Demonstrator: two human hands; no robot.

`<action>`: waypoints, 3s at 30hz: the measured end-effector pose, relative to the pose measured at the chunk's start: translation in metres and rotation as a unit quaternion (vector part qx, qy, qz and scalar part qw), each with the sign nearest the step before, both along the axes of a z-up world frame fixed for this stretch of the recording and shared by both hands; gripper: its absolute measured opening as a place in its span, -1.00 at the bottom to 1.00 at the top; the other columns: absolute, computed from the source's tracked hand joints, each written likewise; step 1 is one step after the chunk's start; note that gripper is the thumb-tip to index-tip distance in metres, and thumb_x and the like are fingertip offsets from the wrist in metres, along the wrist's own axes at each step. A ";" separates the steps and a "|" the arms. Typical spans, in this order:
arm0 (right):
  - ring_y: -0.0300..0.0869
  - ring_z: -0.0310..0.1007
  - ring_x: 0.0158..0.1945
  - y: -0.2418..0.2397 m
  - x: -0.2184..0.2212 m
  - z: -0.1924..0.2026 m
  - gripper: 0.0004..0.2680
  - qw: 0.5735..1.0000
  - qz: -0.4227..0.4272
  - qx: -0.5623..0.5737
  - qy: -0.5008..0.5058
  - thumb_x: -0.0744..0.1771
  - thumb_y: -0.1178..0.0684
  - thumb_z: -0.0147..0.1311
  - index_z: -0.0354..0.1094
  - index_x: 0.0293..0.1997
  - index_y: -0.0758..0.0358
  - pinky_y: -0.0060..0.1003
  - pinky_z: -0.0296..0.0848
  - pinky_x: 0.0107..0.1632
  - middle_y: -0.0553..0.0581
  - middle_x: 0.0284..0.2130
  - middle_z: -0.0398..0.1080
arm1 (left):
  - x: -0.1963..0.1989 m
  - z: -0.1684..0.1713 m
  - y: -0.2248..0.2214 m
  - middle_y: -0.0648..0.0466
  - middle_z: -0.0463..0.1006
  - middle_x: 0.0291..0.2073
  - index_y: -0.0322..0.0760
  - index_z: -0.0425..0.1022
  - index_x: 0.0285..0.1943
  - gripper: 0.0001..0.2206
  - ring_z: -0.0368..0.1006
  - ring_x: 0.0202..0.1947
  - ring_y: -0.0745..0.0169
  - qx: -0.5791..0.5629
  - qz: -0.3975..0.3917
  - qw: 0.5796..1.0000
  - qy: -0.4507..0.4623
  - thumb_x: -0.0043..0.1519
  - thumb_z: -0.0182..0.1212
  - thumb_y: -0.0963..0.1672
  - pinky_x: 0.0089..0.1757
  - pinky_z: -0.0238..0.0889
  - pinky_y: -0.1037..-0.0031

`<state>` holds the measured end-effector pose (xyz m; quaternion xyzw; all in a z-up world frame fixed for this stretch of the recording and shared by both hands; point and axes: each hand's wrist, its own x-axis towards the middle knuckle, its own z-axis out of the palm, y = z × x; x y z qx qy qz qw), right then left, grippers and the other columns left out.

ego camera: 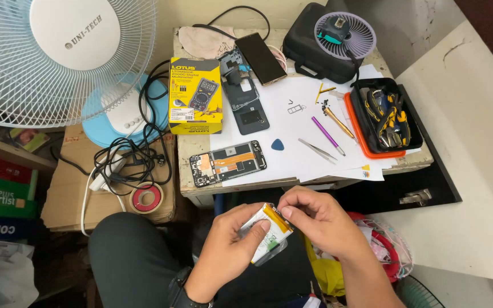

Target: Testing and preparing a new mobile phone battery using a multimeter before installation.

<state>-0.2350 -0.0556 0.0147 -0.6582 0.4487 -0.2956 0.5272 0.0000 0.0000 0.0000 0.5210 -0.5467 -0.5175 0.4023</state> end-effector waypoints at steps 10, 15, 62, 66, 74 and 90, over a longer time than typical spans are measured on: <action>-0.28 0.57 -0.17 0.000 -0.002 -0.005 -0.89 1.000 0.006 0.005 0.004 0.45 0.12 0.21 0.70 -0.08 0.22 -0.28 0.56 -0.09 0.01 -0.23 0.64 | 0.000 -0.001 0.000 0.17 0.83 -0.09 -0.10 0.84 0.28 -0.67 0.73 -0.11 0.34 0.019 -0.003 1.000 0.003 0.41 0.34 -0.02 -0.15 0.50 0.43; -0.27 0.57 -0.17 -0.001 -0.003 -0.006 -0.88 1.000 0.006 0.005 0.001 0.45 0.11 0.20 0.70 -0.08 0.23 -0.28 0.56 -0.09 0.01 -0.23 0.64 | 0.001 -0.001 0.001 0.17 0.82 -0.09 -0.09 0.83 0.29 -0.67 0.73 -0.10 0.35 0.018 -0.002 1.000 0.005 0.41 0.35 -0.03 -0.14 0.51 0.44; -0.07 0.64 -0.09 -0.068 -0.040 -0.061 -0.63 0.932 -0.271 0.122 -0.206 0.37 0.31 0.25 0.44 0.38 0.40 0.07 0.81 0.00 0.12 -0.17 0.50 | -0.047 0.006 -0.157 -0.25 0.72 0.01 -0.36 0.72 0.31 -0.71 0.75 0.04 -0.31 -0.142 0.075 0.979 -0.129 0.43 0.35 -0.17 -0.02 0.69 0.12; -0.16 0.59 -0.03 -0.080 -0.043 -0.053 -0.66 0.915 -0.302 0.113 -0.241 0.38 0.29 0.24 0.42 0.34 0.28 -0.02 0.80 0.09 0.02 -0.12 0.46 | -0.043 0.010 -0.133 -0.28 0.74 -0.02 -0.42 0.70 0.32 -0.71 0.75 0.02 -0.36 -0.083 0.080 0.983 -0.144 0.48 0.19 -0.23 -0.03 0.68 0.07; -0.27 0.52 -0.06 -0.118 -0.059 -0.094 -0.70 0.916 -0.336 0.037 -0.216 0.38 0.30 0.24 0.42 0.27 0.26 -0.34 0.67 0.07 -0.01 -0.16 0.45 | -0.064 -0.032 -0.146 -0.10 0.78 -0.01 -0.19 0.83 0.14 -0.77 0.65 0.06 -0.19 -0.238 -0.024 0.885 -0.400 0.42 0.28 -0.22 -0.01 0.53 0.22; -0.05 0.72 -0.28 -0.099 -0.045 -0.038 -0.69 0.951 -0.247 0.176 -0.054 0.39 0.24 0.21 0.48 0.30 0.16 -0.29 0.58 -0.25 0.20 -0.29 0.66 | -0.059 -0.052 -0.113 -0.26 0.58 0.13 -0.41 0.55 0.38 -0.46 0.43 0.06 -0.38 -0.297 0.066 0.894 -0.328 0.17 0.08 -0.40 0.05 0.40 -0.07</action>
